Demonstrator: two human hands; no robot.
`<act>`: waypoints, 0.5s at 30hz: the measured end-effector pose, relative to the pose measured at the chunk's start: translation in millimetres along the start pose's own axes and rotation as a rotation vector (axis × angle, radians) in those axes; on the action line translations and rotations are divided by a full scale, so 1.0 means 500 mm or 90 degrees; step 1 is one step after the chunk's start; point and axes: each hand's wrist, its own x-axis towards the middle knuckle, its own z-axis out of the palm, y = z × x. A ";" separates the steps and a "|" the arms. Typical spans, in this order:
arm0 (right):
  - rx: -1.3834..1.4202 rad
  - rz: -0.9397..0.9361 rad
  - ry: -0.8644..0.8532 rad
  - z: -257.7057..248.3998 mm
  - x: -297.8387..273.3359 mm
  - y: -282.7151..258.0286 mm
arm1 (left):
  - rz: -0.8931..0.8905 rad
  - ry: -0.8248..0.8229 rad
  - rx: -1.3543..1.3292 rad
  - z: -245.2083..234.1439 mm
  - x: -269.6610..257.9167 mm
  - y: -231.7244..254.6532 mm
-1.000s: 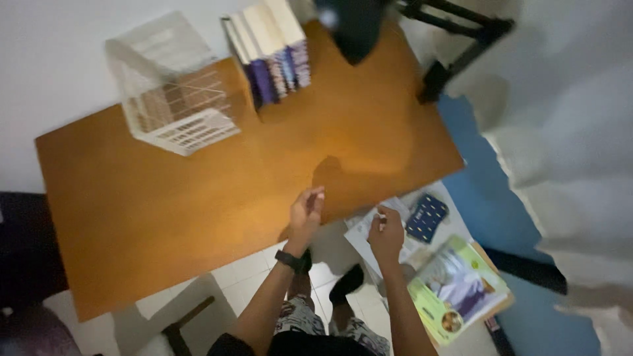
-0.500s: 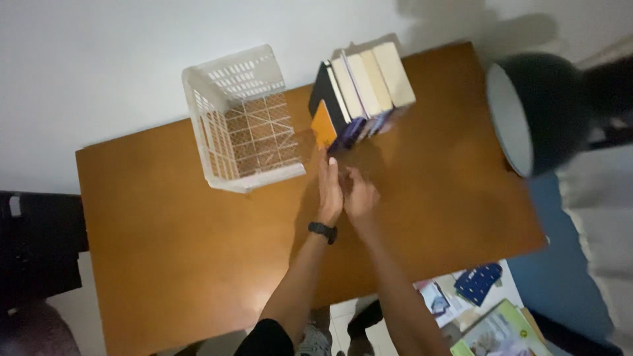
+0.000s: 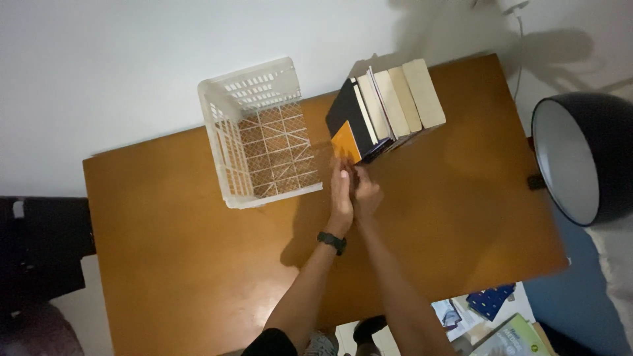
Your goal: Picking up various books, envelopes, and small items from a desk and placing them on a stack on a nearby lower surface.
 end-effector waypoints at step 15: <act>0.197 -0.189 0.072 -0.299 -0.136 -0.027 | -0.076 0.077 -0.063 0.022 -0.190 0.032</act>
